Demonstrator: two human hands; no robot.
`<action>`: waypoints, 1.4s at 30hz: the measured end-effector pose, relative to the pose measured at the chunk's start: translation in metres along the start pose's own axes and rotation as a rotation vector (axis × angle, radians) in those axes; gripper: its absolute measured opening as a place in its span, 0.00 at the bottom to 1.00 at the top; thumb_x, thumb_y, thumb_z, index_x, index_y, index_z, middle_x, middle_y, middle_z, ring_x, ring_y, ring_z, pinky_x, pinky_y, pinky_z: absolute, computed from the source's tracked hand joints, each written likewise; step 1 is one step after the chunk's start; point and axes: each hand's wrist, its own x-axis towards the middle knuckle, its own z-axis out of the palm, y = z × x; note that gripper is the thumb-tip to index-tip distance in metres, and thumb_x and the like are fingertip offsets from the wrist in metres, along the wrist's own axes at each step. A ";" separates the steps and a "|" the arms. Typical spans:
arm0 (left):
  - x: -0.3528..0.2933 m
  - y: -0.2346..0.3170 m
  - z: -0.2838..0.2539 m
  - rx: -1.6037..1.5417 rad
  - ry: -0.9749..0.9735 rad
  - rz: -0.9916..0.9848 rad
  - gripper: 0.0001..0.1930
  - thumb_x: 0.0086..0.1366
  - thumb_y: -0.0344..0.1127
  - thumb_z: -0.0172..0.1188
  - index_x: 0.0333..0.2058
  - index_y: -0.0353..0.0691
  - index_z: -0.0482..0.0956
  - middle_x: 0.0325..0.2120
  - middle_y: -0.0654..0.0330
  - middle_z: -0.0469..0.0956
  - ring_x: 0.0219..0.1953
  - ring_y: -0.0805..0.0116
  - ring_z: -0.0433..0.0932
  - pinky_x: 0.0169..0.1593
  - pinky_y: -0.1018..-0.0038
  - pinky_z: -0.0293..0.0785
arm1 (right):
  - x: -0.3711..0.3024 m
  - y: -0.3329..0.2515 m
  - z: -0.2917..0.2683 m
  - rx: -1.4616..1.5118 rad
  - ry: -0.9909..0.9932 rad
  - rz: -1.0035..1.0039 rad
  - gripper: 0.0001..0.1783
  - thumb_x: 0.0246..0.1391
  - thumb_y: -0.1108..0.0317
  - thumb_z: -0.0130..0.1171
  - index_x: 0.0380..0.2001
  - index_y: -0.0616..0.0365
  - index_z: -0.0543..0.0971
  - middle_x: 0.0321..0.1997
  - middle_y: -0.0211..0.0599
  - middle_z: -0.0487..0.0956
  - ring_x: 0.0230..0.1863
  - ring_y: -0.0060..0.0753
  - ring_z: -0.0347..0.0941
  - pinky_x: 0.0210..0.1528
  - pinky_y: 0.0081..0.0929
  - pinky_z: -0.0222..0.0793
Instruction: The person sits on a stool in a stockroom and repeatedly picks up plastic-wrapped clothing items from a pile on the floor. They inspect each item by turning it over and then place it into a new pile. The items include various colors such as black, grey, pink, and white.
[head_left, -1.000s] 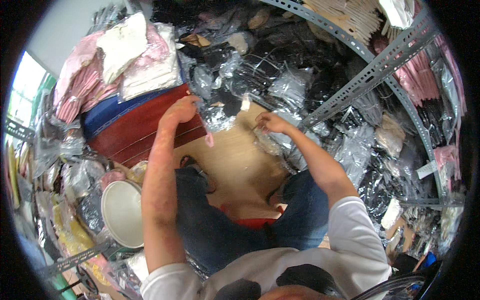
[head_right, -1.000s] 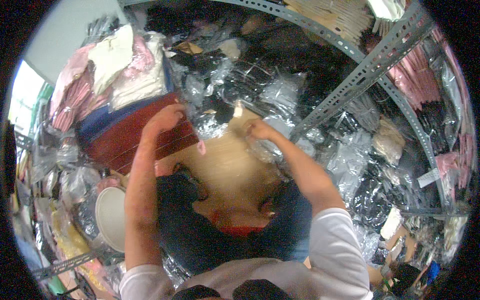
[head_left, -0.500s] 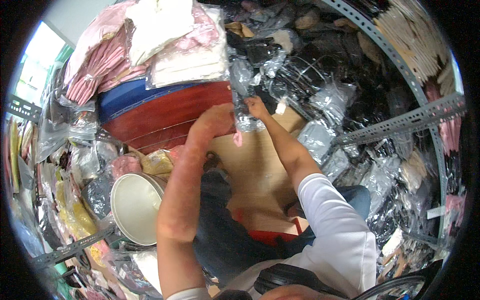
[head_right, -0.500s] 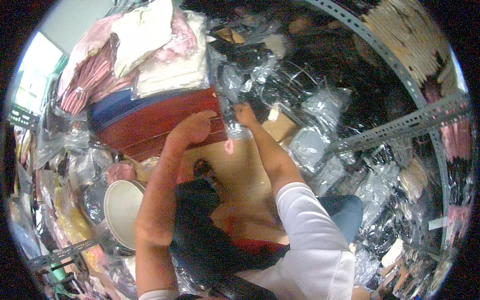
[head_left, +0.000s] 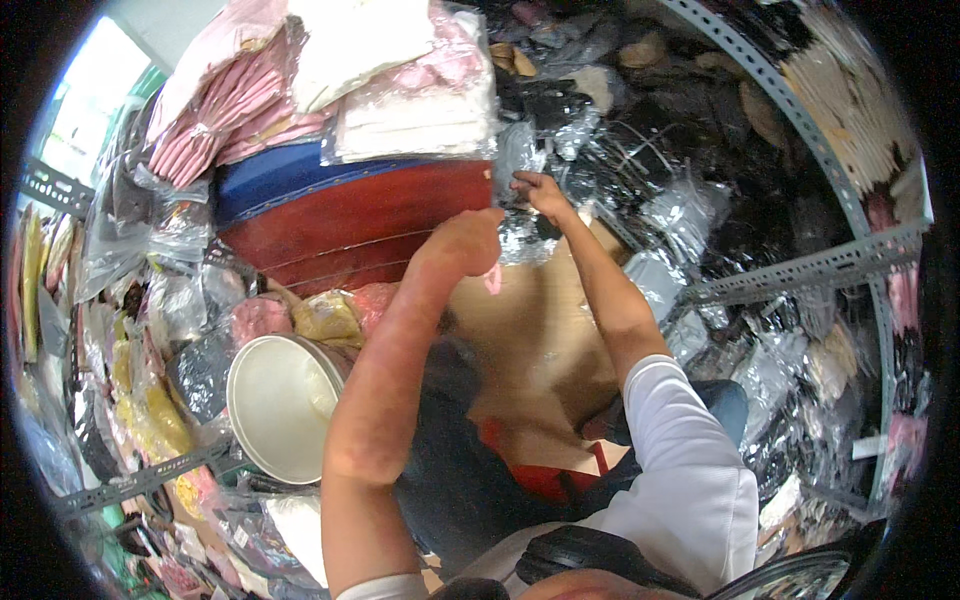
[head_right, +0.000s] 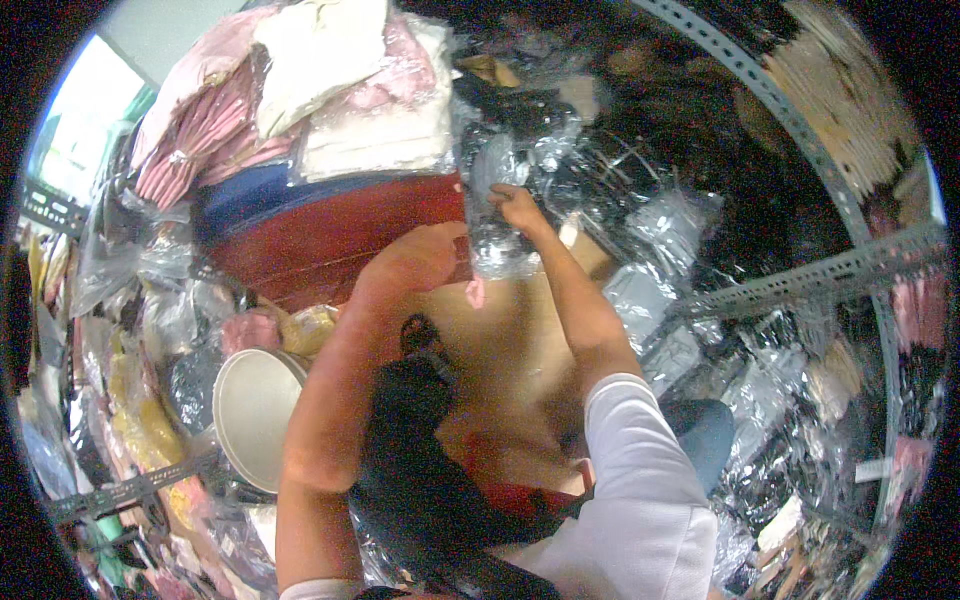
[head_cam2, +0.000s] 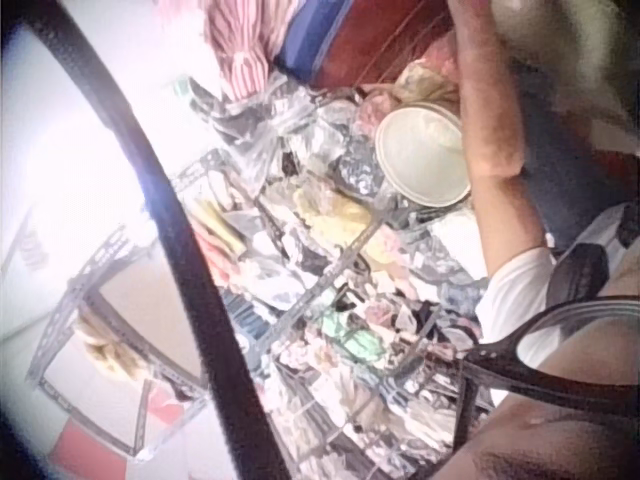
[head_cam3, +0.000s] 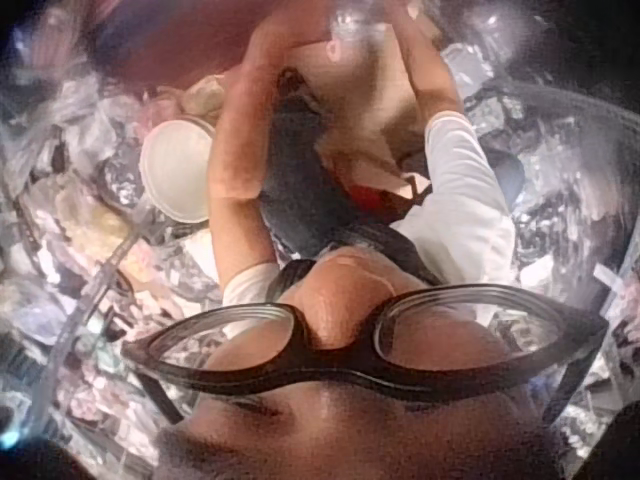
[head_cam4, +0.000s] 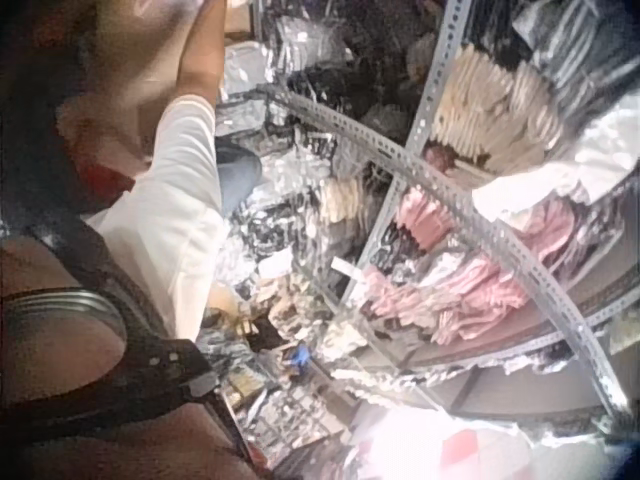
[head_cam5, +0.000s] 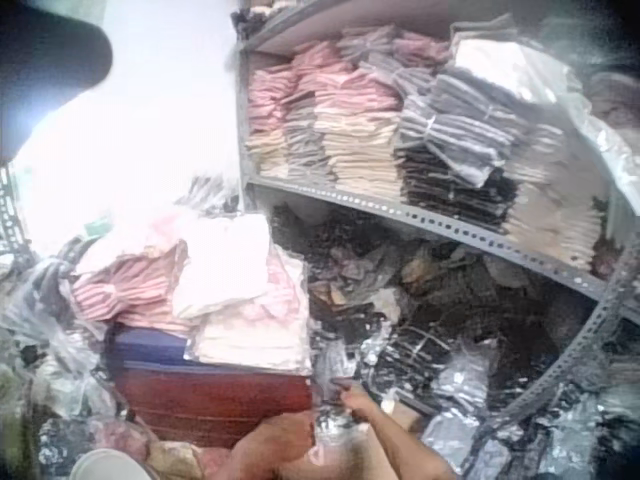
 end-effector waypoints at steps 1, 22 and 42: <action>0.003 0.002 -0.004 0.001 -0.040 0.001 0.20 0.64 0.34 0.52 0.55 0.40 0.73 0.48 0.38 0.77 0.53 0.42 0.75 0.58 0.54 0.70 | -0.016 -0.034 -0.011 -0.026 -0.080 -0.009 0.23 0.63 0.72 0.52 0.60 0.68 0.71 0.53 0.43 0.80 0.57 0.30 0.74 0.59 0.23 0.67; -0.017 0.184 0.002 -1.633 -0.283 0.617 0.24 0.67 0.33 0.58 0.59 0.33 0.66 0.54 0.53 0.74 0.56 0.56 0.74 0.61 0.49 0.70 | -0.358 -0.283 -0.163 -0.208 0.798 -0.501 0.30 0.62 0.58 0.59 0.63 0.57 0.65 0.58 0.40 0.72 0.46 0.26 0.73 0.44 0.24 0.71; 0.033 0.238 0.020 -1.577 -0.212 0.264 0.23 0.70 0.42 0.54 0.56 0.30 0.68 0.53 0.48 0.74 0.54 0.54 0.75 0.60 0.57 0.71 | -0.372 -0.195 -0.198 0.136 0.381 -0.390 0.48 0.49 0.69 0.70 0.68 0.66 0.54 0.59 0.43 0.72 0.49 0.30 0.75 0.49 0.28 0.74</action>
